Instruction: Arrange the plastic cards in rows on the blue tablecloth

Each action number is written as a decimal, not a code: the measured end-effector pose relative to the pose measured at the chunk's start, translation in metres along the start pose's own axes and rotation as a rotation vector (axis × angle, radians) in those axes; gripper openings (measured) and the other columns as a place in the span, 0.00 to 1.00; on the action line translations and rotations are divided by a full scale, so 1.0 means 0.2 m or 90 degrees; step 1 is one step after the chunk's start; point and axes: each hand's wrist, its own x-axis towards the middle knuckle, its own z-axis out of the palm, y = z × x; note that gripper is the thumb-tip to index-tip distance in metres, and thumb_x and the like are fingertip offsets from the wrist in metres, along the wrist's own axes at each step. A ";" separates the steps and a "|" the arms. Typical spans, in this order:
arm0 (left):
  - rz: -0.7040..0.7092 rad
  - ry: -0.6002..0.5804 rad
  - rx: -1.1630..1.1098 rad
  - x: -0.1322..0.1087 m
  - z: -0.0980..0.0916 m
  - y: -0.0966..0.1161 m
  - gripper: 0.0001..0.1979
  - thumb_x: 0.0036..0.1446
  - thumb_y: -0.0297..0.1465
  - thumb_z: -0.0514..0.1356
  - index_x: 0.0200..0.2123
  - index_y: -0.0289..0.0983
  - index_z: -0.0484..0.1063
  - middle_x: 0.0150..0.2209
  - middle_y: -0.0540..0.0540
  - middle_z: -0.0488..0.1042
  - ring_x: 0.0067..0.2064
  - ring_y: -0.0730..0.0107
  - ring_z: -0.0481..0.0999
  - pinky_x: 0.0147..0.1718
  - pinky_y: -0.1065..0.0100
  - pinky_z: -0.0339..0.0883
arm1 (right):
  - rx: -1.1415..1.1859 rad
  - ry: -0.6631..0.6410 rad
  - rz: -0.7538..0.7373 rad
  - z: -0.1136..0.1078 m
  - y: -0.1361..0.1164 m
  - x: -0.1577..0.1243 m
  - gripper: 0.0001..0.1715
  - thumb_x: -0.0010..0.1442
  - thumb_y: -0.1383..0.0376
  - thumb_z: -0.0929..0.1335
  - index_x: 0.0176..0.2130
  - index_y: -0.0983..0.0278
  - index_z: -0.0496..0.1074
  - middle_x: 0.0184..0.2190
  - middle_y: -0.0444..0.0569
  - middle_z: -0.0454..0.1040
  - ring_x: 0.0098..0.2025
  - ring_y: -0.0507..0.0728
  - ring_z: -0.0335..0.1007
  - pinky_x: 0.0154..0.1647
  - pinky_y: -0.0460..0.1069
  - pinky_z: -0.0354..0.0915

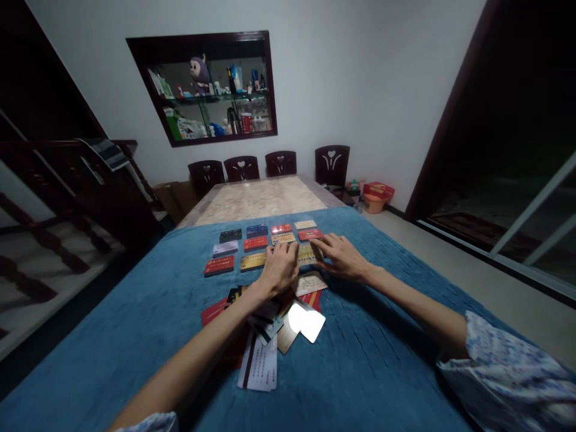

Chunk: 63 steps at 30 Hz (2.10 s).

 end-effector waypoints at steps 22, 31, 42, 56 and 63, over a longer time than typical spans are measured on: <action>0.031 -0.025 0.033 0.34 0.04 -0.10 0.16 0.58 0.35 0.60 0.49 0.37 0.66 0.55 0.38 0.67 0.56 0.51 0.63 0.51 0.51 0.58 | 0.004 -0.203 0.020 -0.01 0.29 0.24 0.23 0.62 0.60 0.68 0.55 0.63 0.65 0.47 0.56 0.70 0.49 0.63 0.63 0.37 0.50 0.55; 0.023 -0.041 0.048 0.55 0.05 -0.13 0.09 0.59 0.33 0.58 0.42 0.37 0.68 0.52 0.38 0.69 0.55 0.51 0.64 0.51 0.50 0.59 | 0.025 -0.240 0.041 -0.01 0.42 0.40 0.11 0.61 0.61 0.67 0.44 0.62 0.70 0.43 0.54 0.72 0.45 0.60 0.65 0.35 0.48 0.54; -0.004 -0.082 0.030 0.76 0.15 -0.21 0.08 0.56 0.32 0.58 0.40 0.38 0.70 0.51 0.38 0.68 0.56 0.51 0.64 0.51 0.48 0.61 | 0.057 -0.278 0.078 0.12 0.56 0.54 0.10 0.59 0.62 0.69 0.41 0.64 0.72 0.44 0.55 0.73 0.45 0.59 0.69 0.40 0.47 0.60; -0.065 -0.179 0.038 0.99 0.29 -0.26 0.09 0.51 0.30 0.60 0.38 0.38 0.75 0.53 0.38 0.71 0.60 0.47 0.61 0.56 0.39 0.55 | 0.054 -0.396 0.131 0.34 0.68 0.68 0.14 0.57 0.64 0.69 0.44 0.64 0.75 0.43 0.52 0.79 0.42 0.56 0.74 0.35 0.44 0.61; -0.067 -0.212 0.027 1.02 0.35 -0.28 0.12 0.52 0.27 0.58 0.40 0.38 0.77 0.52 0.38 0.75 0.59 0.43 0.62 0.55 0.37 0.56 | 0.057 -0.418 0.153 0.41 0.69 0.69 0.19 0.56 0.63 0.69 0.48 0.62 0.75 0.43 0.51 0.80 0.43 0.57 0.75 0.35 0.44 0.63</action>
